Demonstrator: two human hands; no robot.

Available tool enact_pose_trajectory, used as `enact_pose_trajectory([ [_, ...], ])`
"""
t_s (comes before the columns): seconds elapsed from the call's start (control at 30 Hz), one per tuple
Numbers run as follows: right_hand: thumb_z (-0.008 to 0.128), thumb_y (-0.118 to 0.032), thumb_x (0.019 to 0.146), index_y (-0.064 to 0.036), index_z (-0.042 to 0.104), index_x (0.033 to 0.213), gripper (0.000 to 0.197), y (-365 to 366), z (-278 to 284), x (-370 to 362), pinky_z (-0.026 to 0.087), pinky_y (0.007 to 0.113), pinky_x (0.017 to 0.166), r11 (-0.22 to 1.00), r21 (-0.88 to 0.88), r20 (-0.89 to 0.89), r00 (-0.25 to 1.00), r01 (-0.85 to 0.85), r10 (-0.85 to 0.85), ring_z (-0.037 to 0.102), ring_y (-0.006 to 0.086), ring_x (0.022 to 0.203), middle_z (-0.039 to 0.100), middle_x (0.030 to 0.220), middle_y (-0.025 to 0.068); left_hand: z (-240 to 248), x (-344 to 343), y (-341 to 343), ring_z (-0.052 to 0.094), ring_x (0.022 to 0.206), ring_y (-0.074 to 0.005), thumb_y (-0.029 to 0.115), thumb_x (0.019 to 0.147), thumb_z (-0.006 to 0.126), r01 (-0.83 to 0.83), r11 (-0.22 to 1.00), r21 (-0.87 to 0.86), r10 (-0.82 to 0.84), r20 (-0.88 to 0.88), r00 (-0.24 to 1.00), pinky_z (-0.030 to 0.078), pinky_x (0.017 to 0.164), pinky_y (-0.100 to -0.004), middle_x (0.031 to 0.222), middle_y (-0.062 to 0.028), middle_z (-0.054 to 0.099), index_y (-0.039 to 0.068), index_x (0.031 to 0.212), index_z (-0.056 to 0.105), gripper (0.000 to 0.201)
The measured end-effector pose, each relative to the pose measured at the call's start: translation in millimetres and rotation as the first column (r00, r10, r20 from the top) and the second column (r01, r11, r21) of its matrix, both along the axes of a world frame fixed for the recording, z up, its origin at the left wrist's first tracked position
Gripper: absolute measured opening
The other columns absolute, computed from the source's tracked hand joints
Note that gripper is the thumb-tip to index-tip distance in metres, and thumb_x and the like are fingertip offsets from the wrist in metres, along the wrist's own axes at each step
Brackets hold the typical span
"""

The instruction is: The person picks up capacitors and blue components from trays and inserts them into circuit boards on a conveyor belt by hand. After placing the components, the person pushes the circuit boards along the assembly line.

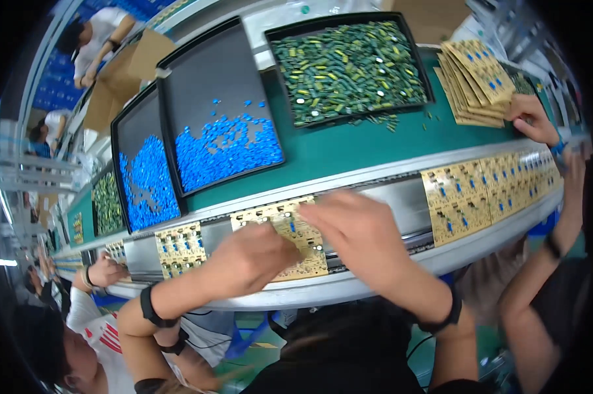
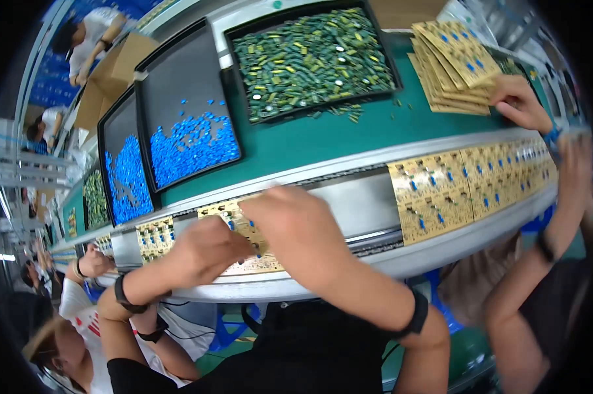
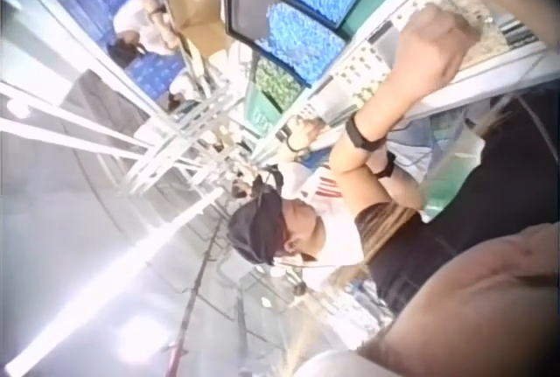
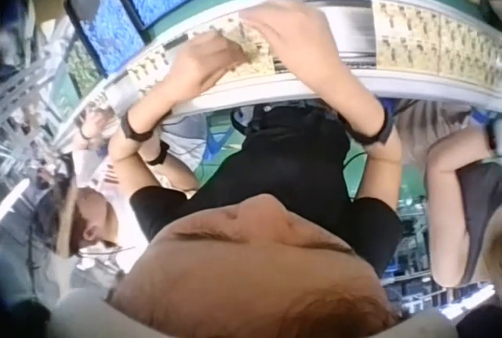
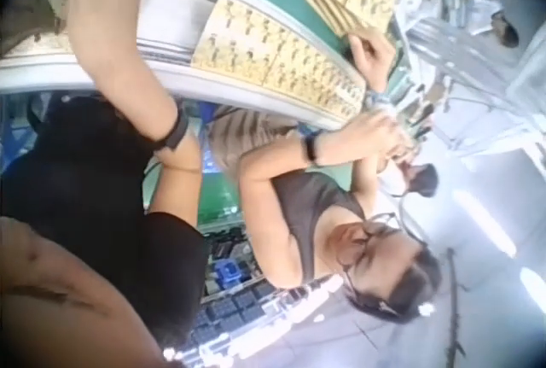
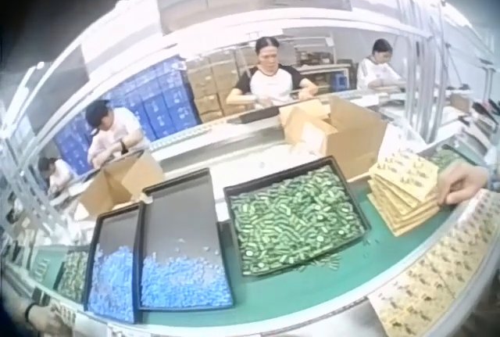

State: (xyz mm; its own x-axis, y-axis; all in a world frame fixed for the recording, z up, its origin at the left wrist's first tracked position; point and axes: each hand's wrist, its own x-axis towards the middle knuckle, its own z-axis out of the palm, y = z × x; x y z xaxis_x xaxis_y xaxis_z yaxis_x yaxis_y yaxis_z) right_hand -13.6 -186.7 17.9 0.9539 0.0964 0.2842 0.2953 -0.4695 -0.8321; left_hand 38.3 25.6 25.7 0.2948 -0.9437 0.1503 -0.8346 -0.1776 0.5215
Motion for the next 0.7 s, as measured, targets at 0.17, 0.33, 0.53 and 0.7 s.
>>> enact_pose_trajectory([
  [0.17, 0.065, 0.0, 0.08, -0.0036, 0.07, 0.095, 0.016, 9.4, -10.1, -56.0, 0.051, 0.032, 0.062, 0.999, -0.042, -0.329, 0.944, -0.028, 0.012, 0.066, 0.0244, 0.072, 0.067, 0.078, 0.0113, 17.6, 55.6, -39.0, 0.052, 0.076, -0.0268, 0.009, 0.072, 0.065, -0.235, 0.966, -0.11, 0.26, 0.365, 0.894, 0.042, 0.064, -0.0369, 0.075, -0.0072, 0.054, 0.006, 0.078, 0.06, 0.008],
  [0.33, 0.072, -0.005, 0.075, -0.005, 0.066, 0.084, 0.01, 40.0, -23.8, -64.3, 0.046, 0.033, 0.055, 0.989, -0.133, -0.263, 0.96, 0.062, -0.096, 0.06, 0.0249, 0.064, 0.063, 0.072, 0.008, 8.5, 113.6, -83.7, 0.056, 0.087, -0.0229, 0.009, 0.071, 0.064, -0.319, 0.941, -0.113, 0.314, 0.645, 0.697, 0.043, 0.076, -0.0333, 0.082, -0.0046, 0.06, 0.008, 0.081, 0.063, 0.01],
  [0.53, 0.074, -0.007, 0.071, -0.0082, 0.061, 0.074, 0.013, 53.1, -34.4, -64.0, 0.036, 0.035, 0.06, 0.958, -0.255, -0.154, 0.972, 0.134, -0.177, 0.047, 0.021, 0.067, 0.05, 0.068, 0.0024, -3.6, 128.9, -106.5, 0.061, 0.093, -0.0245, 0.007, 0.07, 0.065, -0.435, 0.9, 0.018, 0.377, 0.469, 0.799, 0.047, 0.077, -0.036, 0.084, -0.0093, 0.067, 0.006, 0.08, 0.067, 0.011],
  [0.7, 0.074, -0.009, 0.07, -0.0101, 0.061, 0.074, 0.013, 57.4, -37.4, -62.9, 0.031, 0.034, 0.064, 0.935, -0.334, -0.127, 0.977, 0.118, -0.169, 0.045, 0.0204, 0.067, 0.046, 0.07, 0.0016, -9.1, 126.7, -114.3, 0.062, 0.09, -0.0267, 0.006, 0.069, 0.064, -0.39, 0.918, 0.067, 0.34, 0.373, 0.863, 0.05, 0.076, -0.0395, 0.082, -0.0101, 0.067, 0.006, 0.076, 0.067, 0.008],
])
